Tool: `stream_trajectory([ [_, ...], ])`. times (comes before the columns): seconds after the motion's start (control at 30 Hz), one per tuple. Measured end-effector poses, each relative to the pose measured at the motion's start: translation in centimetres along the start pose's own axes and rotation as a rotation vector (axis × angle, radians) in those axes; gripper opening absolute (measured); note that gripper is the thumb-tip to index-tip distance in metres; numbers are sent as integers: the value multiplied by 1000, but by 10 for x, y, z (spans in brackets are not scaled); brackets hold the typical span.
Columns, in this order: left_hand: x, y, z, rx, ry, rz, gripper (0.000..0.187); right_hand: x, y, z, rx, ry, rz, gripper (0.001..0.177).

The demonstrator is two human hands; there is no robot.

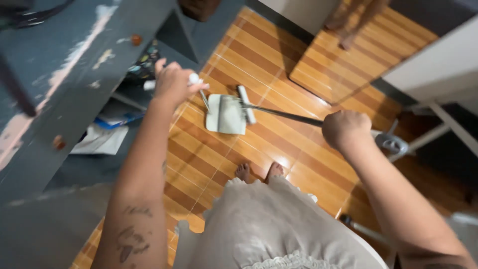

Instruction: The person sweeps the floor with a broom and dustpan, then folds a green shirt and a beige bra on a chair. The person uses a broom and dustpan to sweep debris and folds the garments by hand.

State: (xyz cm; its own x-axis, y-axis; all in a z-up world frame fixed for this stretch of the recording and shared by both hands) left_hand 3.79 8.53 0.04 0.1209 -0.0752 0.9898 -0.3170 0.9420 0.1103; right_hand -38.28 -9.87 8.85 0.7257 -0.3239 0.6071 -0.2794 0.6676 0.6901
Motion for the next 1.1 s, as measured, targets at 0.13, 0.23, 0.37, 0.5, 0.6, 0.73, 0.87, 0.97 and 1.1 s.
stream_trajectory([
  [0.13, 15, 94, -46, 265, 113, -16, 52, 53, -25, -36, 93, 389, 203, 26],
  [0.23, 14, 152, -67, 428, 126, 6, 50, 93, -17, -71, 272, 626, 489, 16],
  [0.37, 5, 208, -86, 580, 175, -31, 49, 150, -24, -174, 213, 858, 306, 35],
  [0.5, 7, 246, -96, 673, 240, -16, 50, 189, 36, -271, 229, 991, 280, 38],
  [0.6, 9, 270, -106, 743, 248, -81, 49, 184, 46, -329, 259, 1172, 520, 33],
  [0.73, 21, 293, -123, 811, 254, -115, 46, 178, 24, -418, 366, 1226, 575, 36],
  [0.87, 11, 306, -145, 879, 216, -188, 49, 182, 18, -486, 526, 1258, 541, 34],
  [0.97, 13, 309, -151, 913, 231, -197, 55, 195, 23, -517, 586, 1277, 578, 38],
  [1.1, 0, 305, -172, 1040, 250, -259, 58, 216, 39, -560, 669, 1327, 584, 35],
])
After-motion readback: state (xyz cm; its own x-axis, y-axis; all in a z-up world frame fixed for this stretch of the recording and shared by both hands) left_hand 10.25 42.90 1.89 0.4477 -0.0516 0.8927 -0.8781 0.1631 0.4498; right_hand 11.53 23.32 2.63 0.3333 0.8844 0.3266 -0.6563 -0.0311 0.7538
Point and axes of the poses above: each hand's wrist, its own y-axis away from the middle knuckle, its own x-axis out of the back of the hand, z = x × y, the point moved 3 cm from there along -y, towards the middle knuckle, and after that the axes turned 10 degrees about -z, right-handed, at the moved point
